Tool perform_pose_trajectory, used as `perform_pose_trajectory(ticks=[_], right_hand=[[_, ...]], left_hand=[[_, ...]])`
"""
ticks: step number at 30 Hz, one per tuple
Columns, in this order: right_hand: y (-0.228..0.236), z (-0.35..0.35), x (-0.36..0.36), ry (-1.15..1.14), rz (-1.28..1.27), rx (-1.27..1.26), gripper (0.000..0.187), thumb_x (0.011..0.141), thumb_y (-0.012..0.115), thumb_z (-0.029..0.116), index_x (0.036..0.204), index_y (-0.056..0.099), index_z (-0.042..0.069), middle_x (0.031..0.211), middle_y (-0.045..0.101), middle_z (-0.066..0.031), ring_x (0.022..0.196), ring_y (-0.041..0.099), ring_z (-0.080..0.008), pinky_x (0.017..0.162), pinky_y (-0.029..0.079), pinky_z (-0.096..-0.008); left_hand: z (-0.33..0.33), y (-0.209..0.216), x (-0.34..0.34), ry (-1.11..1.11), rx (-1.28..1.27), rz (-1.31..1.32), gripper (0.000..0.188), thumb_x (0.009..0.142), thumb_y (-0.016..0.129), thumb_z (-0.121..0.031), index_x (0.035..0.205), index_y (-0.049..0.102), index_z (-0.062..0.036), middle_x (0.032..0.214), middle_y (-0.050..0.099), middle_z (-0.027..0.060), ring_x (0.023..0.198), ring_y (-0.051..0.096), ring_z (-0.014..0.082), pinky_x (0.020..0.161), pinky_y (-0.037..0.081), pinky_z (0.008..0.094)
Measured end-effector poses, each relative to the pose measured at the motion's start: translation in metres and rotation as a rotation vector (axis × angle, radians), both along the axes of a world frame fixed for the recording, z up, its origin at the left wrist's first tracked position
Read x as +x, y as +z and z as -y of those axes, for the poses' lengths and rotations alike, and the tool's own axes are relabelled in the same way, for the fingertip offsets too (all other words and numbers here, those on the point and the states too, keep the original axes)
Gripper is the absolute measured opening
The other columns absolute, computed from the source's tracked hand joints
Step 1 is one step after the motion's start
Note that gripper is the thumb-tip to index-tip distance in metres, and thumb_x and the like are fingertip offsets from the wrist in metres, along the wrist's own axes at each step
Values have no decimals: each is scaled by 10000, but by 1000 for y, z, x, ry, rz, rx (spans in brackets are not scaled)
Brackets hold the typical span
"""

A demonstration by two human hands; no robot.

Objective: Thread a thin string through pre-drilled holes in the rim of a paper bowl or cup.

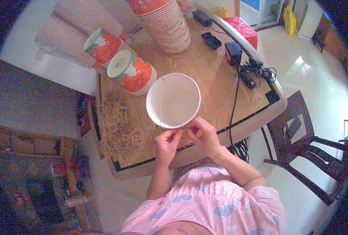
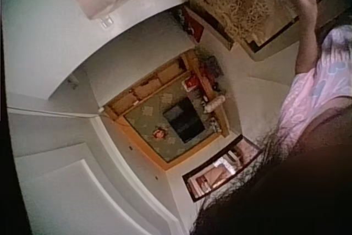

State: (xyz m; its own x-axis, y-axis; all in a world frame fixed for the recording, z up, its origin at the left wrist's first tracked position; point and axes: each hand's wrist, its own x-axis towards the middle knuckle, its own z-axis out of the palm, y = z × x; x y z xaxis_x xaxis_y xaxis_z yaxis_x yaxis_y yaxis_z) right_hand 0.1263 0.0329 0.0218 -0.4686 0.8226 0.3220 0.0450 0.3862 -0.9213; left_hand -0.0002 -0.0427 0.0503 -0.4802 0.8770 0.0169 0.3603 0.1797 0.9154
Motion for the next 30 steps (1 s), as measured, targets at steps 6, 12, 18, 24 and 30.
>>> perform_pose_trajectory(ticks=[6, 12, 18, 24, 30], right_hand=[[2, 1, -1, 12, -14, -4, 109, 761, 633, -5, 851, 573, 3, 809, 584, -89, 723, 573, -190, 634, 466, -285], [1, 4, -2, -20, -30, -56, 97, 755, 638, -17, 825, 572, -2, 774, 585, -81, 701, 566, -172, 630, 454, -272], [0, 5, -3, -31, -41, -12, 103, 735, 661, -22, 797, 582, 2, 768, 598, -88, 707, 585, -188, 631, 465, -281], [-2, 4, -3, -64, -57, 98, 112, 720, 668, -30, 798, 594, 0, 784, 610, -102, 715, 596, -209, 629, 474, -294], [-4, 6, -3, -58, -66, 106, 115, 722, 661, -45, 814, 600, -13, 797, 614, -113, 716, 600, -214, 626, 477, -297]], left_hand=[[0, 0, 2, -20, -22, 80, 130, 814, 639, -83, 905, 646, 9, 696, 647, 38, 589, 572, 60, 533, 454, 222], [-2, -7, 3, -15, 38, 75, 97, 781, 648, -54, 850, 602, -5, 689, 632, 12, 577, 563, 53, 530, 449, 218], [-3, -6, 6, 15, 35, -37, 102, 770, 651, -40, 849, 593, -10, 664, 620, 30, 577, 573, 73, 535, 454, 238], [-3, -10, 5, 10, 68, -62, 100, 773, 651, -37, 858, 609, -4, 672, 630, 42, 588, 586, 86, 547, 462, 242], [-3, -14, 7, 44, 112, -5, 100, 784, 641, -27, 876, 619, 2, 682, 635, 41, 598, 583, 75, 554, 462, 237]])
